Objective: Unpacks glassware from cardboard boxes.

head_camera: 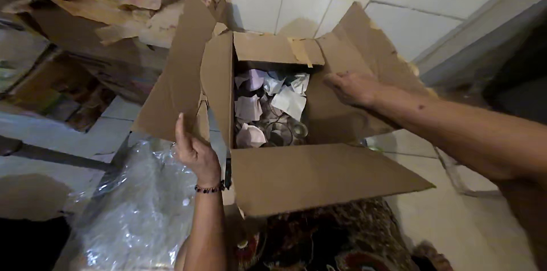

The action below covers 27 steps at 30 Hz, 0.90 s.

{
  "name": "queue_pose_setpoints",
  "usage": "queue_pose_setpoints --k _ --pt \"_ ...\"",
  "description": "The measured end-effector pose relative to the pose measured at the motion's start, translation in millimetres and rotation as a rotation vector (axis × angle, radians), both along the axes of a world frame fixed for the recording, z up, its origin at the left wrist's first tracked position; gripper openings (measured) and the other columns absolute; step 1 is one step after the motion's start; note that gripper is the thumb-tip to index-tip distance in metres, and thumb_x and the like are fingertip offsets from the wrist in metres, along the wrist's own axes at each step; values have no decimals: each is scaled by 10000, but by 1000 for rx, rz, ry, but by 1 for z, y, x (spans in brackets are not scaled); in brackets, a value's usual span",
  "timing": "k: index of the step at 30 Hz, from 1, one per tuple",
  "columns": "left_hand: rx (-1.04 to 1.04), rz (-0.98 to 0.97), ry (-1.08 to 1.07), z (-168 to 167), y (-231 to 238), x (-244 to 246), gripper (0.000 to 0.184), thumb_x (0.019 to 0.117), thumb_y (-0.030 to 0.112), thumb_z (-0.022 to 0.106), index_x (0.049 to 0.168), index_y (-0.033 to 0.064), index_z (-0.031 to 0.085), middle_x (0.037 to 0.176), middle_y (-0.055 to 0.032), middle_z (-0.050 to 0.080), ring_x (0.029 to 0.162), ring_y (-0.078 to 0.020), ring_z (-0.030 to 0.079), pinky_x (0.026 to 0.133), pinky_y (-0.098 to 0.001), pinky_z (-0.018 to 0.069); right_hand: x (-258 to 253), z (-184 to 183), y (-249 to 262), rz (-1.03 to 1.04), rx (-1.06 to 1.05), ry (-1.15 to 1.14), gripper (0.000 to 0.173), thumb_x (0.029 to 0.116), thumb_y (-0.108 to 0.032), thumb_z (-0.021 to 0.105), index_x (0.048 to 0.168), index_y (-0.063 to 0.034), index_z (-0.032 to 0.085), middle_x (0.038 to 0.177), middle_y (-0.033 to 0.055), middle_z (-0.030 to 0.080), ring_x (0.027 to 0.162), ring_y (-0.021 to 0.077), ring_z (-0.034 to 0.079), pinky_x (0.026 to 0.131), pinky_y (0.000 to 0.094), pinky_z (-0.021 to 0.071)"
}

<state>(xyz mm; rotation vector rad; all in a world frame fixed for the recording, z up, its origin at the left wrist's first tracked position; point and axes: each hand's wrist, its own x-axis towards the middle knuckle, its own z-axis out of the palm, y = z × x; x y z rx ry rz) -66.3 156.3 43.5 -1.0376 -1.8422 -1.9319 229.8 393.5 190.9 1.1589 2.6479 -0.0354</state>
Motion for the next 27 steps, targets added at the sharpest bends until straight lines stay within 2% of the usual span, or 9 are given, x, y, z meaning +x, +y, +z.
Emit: queue_pose_setpoints --k 2,5,8,11,13,16,21,25,27 --pt "5 -108 -86 -3 0 1 433 1080 130 353 1405 -131 473 1366 -232 565 1194 -124 563 1012 -274 454 -15 -18 12 8 -1 27 527 993 -23 593 1504 -91 483 1313 280 614 1145 525 620 914 701 497" --pt "-2 -177 -111 -6 -3 5 752 1033 460 491 1458 -146 366 1470 -277 453 1355 -159 477 1114 -307 412 -38 -45 23 -14 9 53 559 1027 -85 567 1564 -116 417 1407 275 569 1241 529 568 954 733 455" --pt "-7 -129 -45 -5 -1 12 985 960 631 532 1419 -216 326 1447 -344 444 1387 -162 446 1146 -284 359 -52 -61 30 -74 84 214 654 1014 -82 579 1607 -94 303 1503 340 418 1291 582 490 963 758 431" --pt "27 -122 -21 -8 1 19 1041 940 654 559 1413 -232 289 1449 -346 426 1392 -100 422 1156 -236 328 -56 -61 44 -56 234 426 748 983 -88 608 1622 -36 225 1567 381 298 1361 606 405 1021 728 421" --pt "50 -146 -45 -10 2 24 1072 935 652 569 1425 -242 239 1477 -342 386 1383 -54 414 1123 -197 358 -58 -56 60 -34 280 476 792 971 -107 624 1626 -17 188 1599 379 234 1411 605 340 1040 743 388" --pt "103 -202 -94 -14 2 25 1103 915 666 605 1467 -192 185 1524 -248 343 1349 2 444 1016 -174 476 -70 -43 89 -30 335 545 900 874 -84 726 1618 -12 225 1617 381 195 1443 614 278 1103 736 329" --pt "121 -229 -133 -16 0 22 1129 862 705 648 1518 -90 188 1554 -128 347 1323 17 478 952 -190 531 -100 -21 127 -126 242 514 1115 803 -109 843 1655 -98 123 1677 322 -17 1512 586 105 1117 750 283" --pt "126 -259 -188 -21 -3 19 1140 815 697 713 1549 0 187 1555 -56 360 1294 5 512 908 -215 563 -116 -2 156 -167 124 395 1190 770 -111 884 1660 -121 95 1657 356 24 1500 603 99 1100 781 266" --pt "129 -273 -224 -22 -4 19 1161 759 730 740 1555 80 200 1525 -10 393 1256 -12 549 862 -237 587 -122 18 160 -170 61 320 1198 761 -96 892 1661 -135 102 1632 384 91 1455 636 191 1116 750 289"
